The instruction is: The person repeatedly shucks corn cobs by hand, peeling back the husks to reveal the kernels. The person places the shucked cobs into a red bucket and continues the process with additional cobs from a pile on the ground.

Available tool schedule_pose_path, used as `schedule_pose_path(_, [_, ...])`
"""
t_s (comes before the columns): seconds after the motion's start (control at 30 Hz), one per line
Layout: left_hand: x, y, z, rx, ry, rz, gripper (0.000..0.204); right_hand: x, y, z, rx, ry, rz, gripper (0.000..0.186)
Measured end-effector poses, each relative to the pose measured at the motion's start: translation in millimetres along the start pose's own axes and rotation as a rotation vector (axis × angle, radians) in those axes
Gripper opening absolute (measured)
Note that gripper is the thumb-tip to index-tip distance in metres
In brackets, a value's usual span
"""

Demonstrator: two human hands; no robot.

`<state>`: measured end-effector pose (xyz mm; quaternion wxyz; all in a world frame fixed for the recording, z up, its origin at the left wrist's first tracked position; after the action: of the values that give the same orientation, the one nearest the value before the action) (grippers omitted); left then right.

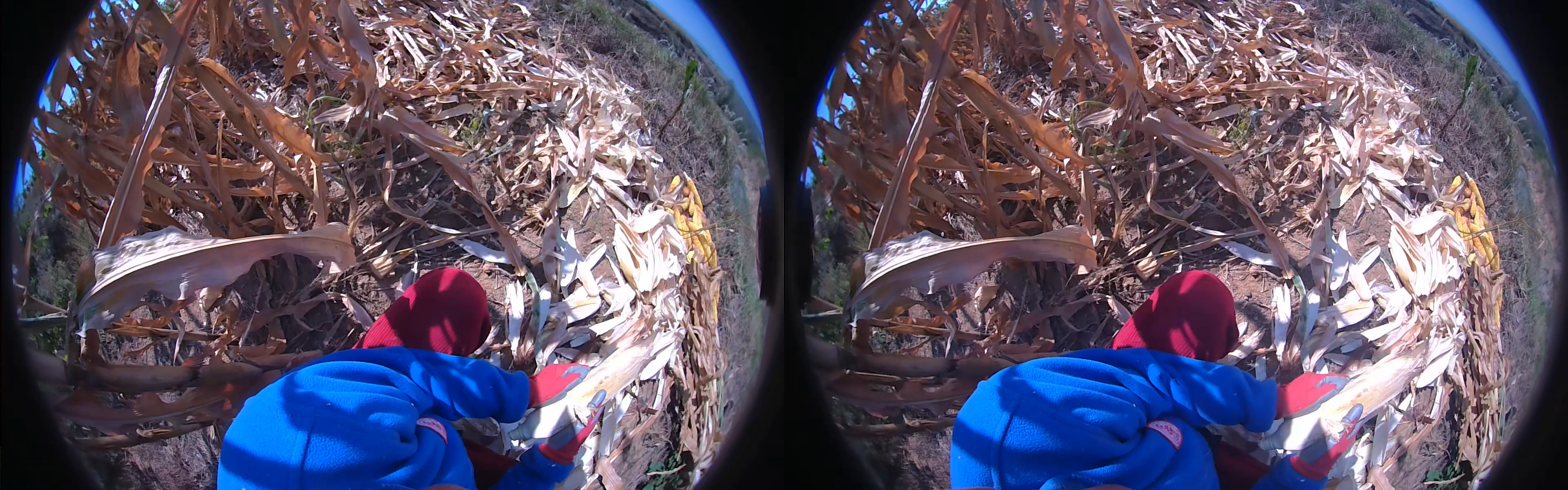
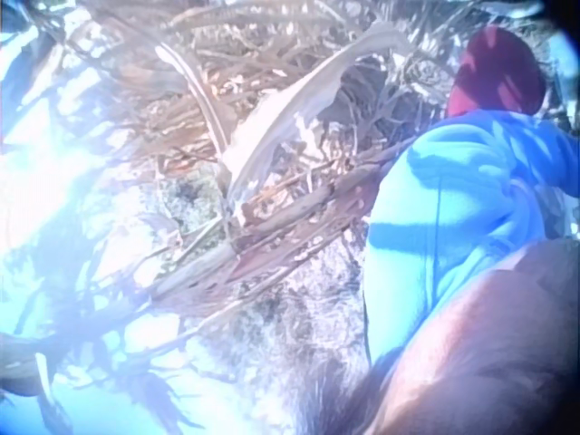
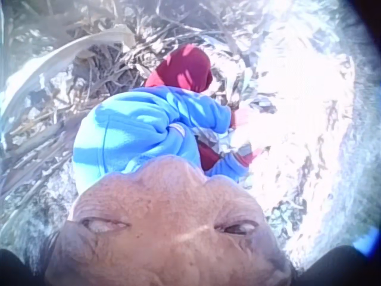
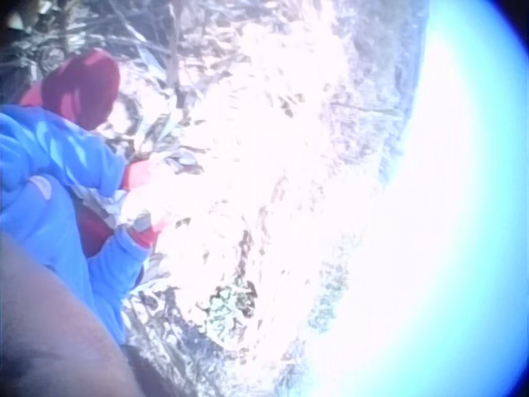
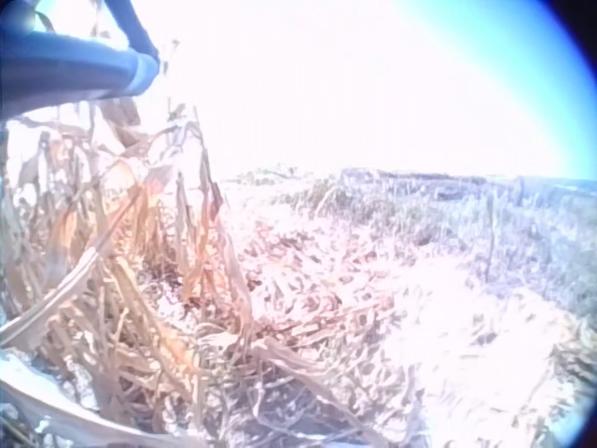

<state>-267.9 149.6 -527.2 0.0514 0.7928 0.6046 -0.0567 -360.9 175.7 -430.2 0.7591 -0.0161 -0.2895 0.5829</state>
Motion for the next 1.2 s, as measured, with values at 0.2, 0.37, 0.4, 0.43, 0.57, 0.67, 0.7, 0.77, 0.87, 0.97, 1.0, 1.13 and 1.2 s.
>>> schedule_pose_path(0.2, [2.0, 12.9, -24.8, 0.237, 0.150, 0.013, 0.039, 0.8, 67.8, -21.7, 0.731, 0.399, 0.294, 0.063])
schedule_pose_path(0.37, [2.2, 10.8, -23.1, 0.313, 0.185, 0.025, 0.038, 9.4, 43.0, -14.8, 0.556, 0.408, 0.236, 0.068])
schedule_pose_path(0.4, [3.0, 12.6, -25.9, 0.305, 0.197, 0.027, 0.038, 8.7, 43.7, -15.4, 0.626, 0.433, 0.247, 0.070])
schedule_pose_path(0.43, [3.5, 13.3, -27.7, 0.297, 0.210, 0.030, 0.038, 6.7, 49.7, -17.5, 0.646, 0.440, 0.253, 0.068])
schedule_pose_path(0.57, [3.7, 9.3, -21.3, 0.298, 0.231, 0.020, 0.038, -4.0, 78.8, -26.1, 0.761, 0.477, 0.254, 0.056])
schedule_pose_path(0.67, [3.4, 7.5, -20.2, 0.329, 0.223, 0.031, 0.038, -7.4, 92.7, -30.4, 1.015, 0.532, 0.214, 0.057])
schedule_pose_path(0.7, [2.7, 7.3, -19.5, 0.334, 0.225, 0.047, 0.038, -7.3, 96.8, -31.4, 0.963, 0.481, 0.211, 0.057])
schedule_pose_path(0.77, [1.8, 8.5, -20.1, 0.330, 0.232, 0.056, 0.039, -7.7, 98.9, -32.5, 0.918, 0.440, 0.193, 0.058])
schedule_pose_path(0.87, [1.4, 9.6, -23.0, 0.359, 0.248, 0.045, 0.040, -8.3, 96.4, -33.6, 0.945, 0.478, 0.183, 0.060])
schedule_pose_path(0.97, [1.7, 9.2, -23.1, 0.451, 0.256, 0.046, 0.040, -3.2, 81.0, -25.2, 0.983, 0.496, 0.201, 0.059])
schedule_pose_path(1.0, [1.9, 9.8, -23.2, 0.451, 0.254, 0.048, 0.040, -0.5, 74.4, -22.3, 0.997, 0.476, 0.169, 0.057])
schedule_pose_path(1.13, [2.4, 12.0, -26.9, 0.333, 0.272, 0.042, 0.038, 9.1, 50.0, -18.9, 0.838, 0.513, 0.154, 0.043])
schedule_pose_path(1.2, [2.0, 12.2, -28.2, 0.343, 0.254, 0.055, 0.038, 13.1, 43.5, -13.8, 0.878, 0.593, 0.210, 0.036])
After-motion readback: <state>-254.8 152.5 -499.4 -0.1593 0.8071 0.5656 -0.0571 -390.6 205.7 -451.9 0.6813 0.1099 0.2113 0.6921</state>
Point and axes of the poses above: each hand's wrist, its own x-axis away from the middle knuckle, its own y-axis out of the back of the hand, z = x × y, the point moved 2 cm from there along -x, towards the middle knuckle, and after that the axes turned 6 degrees about z, right-handed, at the moved point
